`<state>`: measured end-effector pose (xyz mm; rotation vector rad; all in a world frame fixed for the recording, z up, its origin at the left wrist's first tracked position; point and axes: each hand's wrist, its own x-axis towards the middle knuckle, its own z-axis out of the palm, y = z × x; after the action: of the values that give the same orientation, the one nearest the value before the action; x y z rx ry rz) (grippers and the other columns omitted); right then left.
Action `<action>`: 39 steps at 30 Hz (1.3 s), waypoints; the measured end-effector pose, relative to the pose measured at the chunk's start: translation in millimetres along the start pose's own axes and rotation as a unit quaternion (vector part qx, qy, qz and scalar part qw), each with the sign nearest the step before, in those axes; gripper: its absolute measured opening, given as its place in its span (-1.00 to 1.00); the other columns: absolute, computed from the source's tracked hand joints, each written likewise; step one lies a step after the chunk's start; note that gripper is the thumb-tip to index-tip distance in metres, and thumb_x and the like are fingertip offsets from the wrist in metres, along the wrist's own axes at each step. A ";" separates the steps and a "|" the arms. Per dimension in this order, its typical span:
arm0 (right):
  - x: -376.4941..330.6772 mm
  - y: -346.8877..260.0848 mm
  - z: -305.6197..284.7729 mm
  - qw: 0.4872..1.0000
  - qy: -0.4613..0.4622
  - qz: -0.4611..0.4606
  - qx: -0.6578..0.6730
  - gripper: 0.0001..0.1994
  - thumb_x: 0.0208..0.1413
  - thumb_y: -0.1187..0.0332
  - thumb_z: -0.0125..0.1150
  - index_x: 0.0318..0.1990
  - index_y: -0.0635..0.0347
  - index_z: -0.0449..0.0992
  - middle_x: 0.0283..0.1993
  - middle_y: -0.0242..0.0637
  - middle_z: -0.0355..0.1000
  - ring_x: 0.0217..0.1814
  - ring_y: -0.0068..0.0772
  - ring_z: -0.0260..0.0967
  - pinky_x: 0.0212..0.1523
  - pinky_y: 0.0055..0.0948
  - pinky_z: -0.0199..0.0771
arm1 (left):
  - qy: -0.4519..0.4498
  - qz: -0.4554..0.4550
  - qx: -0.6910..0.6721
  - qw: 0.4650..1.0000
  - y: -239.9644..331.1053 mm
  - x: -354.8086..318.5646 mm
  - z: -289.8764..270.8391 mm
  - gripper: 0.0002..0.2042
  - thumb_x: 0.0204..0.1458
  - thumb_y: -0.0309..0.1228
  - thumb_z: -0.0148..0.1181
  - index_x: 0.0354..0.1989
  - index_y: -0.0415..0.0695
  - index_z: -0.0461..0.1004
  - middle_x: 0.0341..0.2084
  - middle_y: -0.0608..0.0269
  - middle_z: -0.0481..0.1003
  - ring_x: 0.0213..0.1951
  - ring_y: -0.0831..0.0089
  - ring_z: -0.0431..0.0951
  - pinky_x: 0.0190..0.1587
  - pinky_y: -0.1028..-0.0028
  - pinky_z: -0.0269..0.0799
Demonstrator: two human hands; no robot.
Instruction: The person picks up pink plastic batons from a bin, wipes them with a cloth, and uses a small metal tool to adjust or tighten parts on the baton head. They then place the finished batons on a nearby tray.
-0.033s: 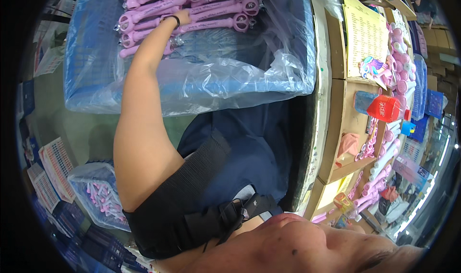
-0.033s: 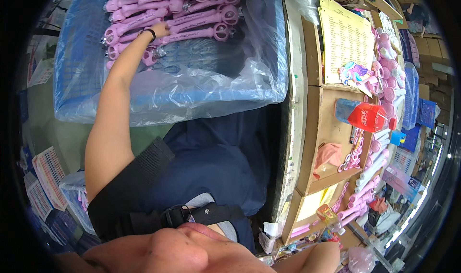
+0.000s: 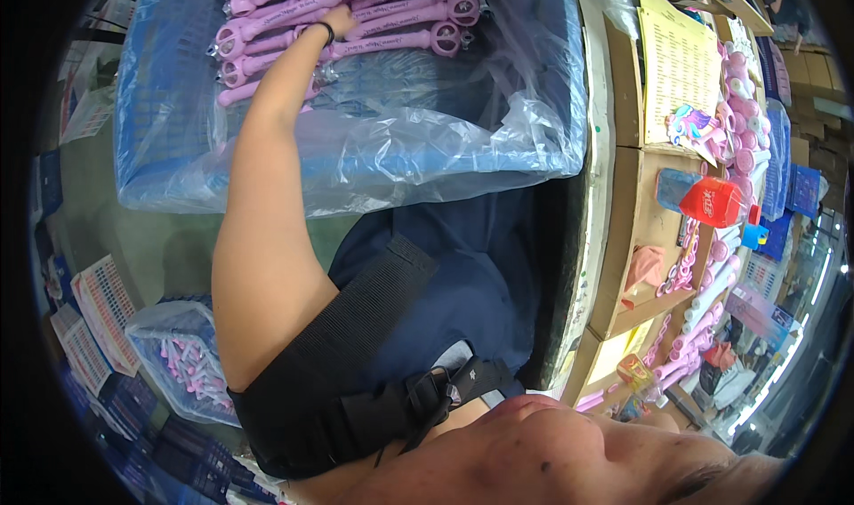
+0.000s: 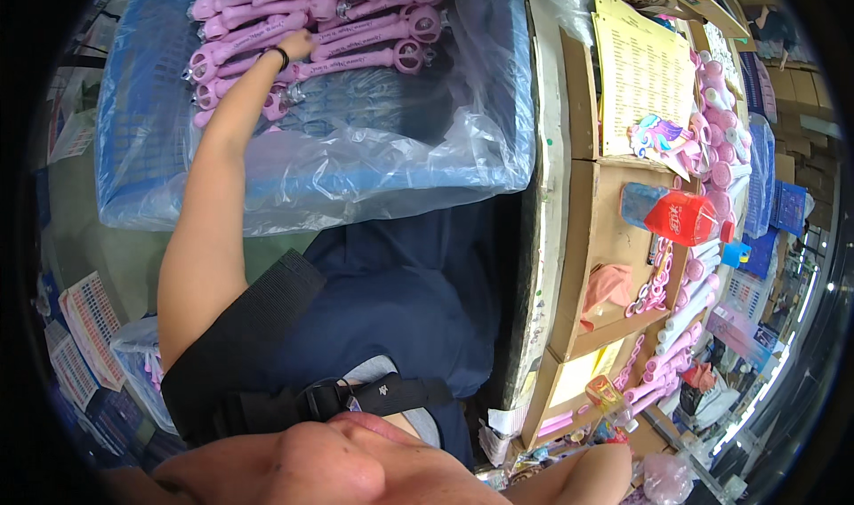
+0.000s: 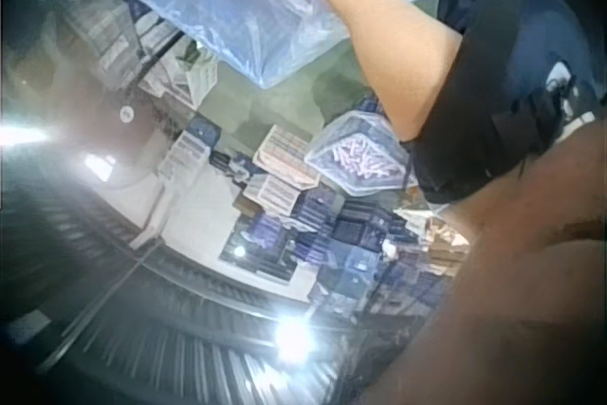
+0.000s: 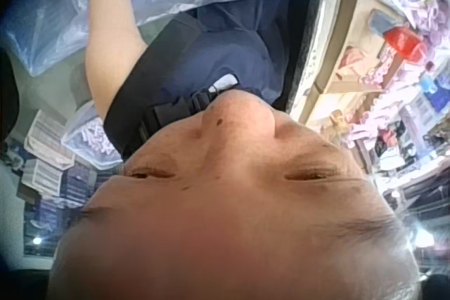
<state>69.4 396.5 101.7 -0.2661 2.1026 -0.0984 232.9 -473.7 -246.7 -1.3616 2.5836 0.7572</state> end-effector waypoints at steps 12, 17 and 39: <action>-13.6 -46.5 -29.4 0.993 -0.035 0.111 -0.010 -0.79 0.10 0.35 0.02 -0.18 0.24 0.46 -0.24 -0.21 0.43 -0.21 -0.27 0.40 -0.15 -0.37 0.39 | 0.251 -0.228 -0.428 0.838 -15.2 161.4 30.3 -0.49 0.06 -0.14 0.09 0.14 -0.17 0.32 -0.24 0.16 0.53 -0.13 0.23 0.49 -0.04 0.30 0.35; -6.4 -47.1 -23.9 0.991 -0.057 0.123 0.001 -0.79 0.10 0.36 0.01 -0.18 0.25 0.46 -0.24 -0.21 0.43 -0.21 -0.27 0.39 -0.15 -0.37 0.38 | 0.202 -0.179 -0.452 0.850 -24.4 192.8 22.8 -0.46 0.07 -0.14 0.09 0.19 -0.16 0.26 -0.14 0.15 0.50 -0.04 0.25 0.45 0.02 0.31 0.31; 26.3 -159.6 -37.3 0.885 0.023 -0.443 0.140 -0.80 0.10 0.42 -0.03 -0.17 0.30 0.42 -0.22 -0.19 0.40 -0.19 -0.28 0.35 -0.16 -0.38 0.36 | 0.412 -0.369 -0.634 0.541 -2.6 54.4 -67.5 -0.76 -0.08 -0.31 0.25 -0.30 -0.18 0.43 -0.43 0.16 0.52 -0.52 0.38 0.48 -0.59 0.38 0.41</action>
<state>48.3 233.9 127.4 -1.0336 1.8209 -0.9459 211.2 -547.8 -207.2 -3.4408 0.8008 2.2993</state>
